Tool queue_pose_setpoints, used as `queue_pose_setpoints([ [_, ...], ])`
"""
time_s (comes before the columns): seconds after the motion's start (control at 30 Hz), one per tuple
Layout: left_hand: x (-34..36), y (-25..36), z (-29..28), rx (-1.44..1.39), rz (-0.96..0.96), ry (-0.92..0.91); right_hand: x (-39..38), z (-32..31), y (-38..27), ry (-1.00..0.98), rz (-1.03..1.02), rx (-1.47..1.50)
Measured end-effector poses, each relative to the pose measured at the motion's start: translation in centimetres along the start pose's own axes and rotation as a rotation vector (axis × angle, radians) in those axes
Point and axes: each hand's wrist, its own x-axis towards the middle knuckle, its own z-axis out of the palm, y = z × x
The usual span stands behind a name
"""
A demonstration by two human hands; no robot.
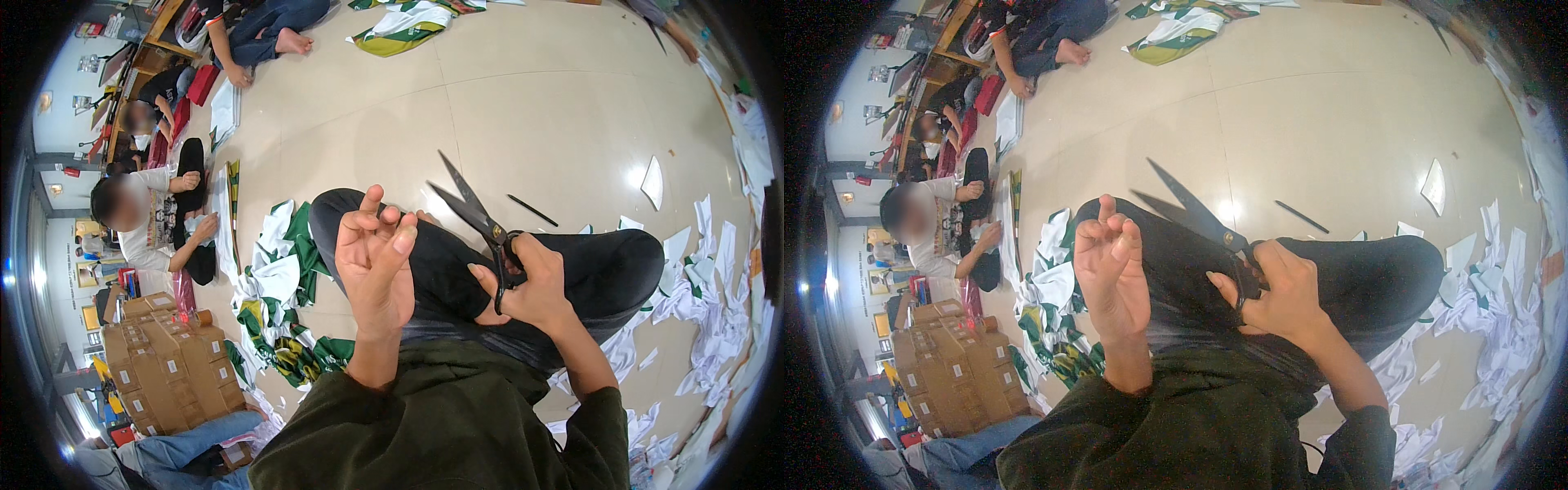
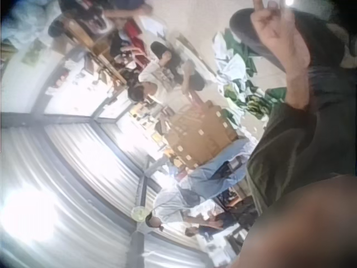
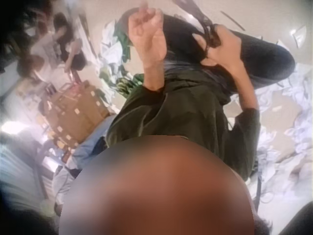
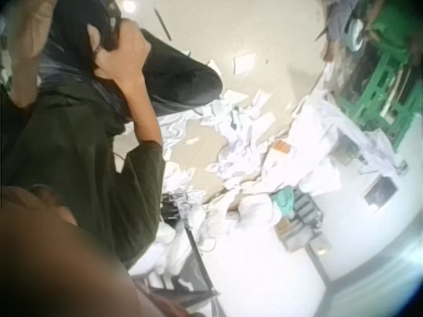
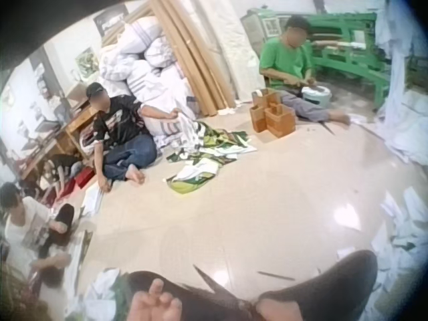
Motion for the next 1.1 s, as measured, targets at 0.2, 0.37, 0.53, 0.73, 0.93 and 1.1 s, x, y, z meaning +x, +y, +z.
queue_pose_setpoints([
  [0.2, -0.1, -0.3, -0.4, 0.037, 0.033, -0.036, 0.5, -0.7, -0.4, -0.008, -0.15, -0.083],
  [0.37, -0.1, 0.0, -0.6, 0.136, 0.08, -0.069, 0.6, -0.3, -0.5, 0.038, -0.206, -0.079],
  [0.53, 0.1, 0.4, -0.7, 0.189, 0.085, -0.119, 0.4, -0.6, -0.7, -0.003, -0.202, -0.133],
  [0.73, 0.3, 0.7, -1.1, 0.228, 0.045, -0.138, 0.5, -0.4, -0.5, 0.03, -0.243, -0.109],
  [0.93, 0.3, 0.9, -1.4, 0.161, -0.042, -0.13, 0.1, -0.2, 0.2, 0.021, -0.252, -0.126],
  [1.1, 0.4, 1.3, -0.9, 0.121, -0.087, -0.118, -0.5, 0.2, 0.7, -0.001, -0.235, -0.156],
])
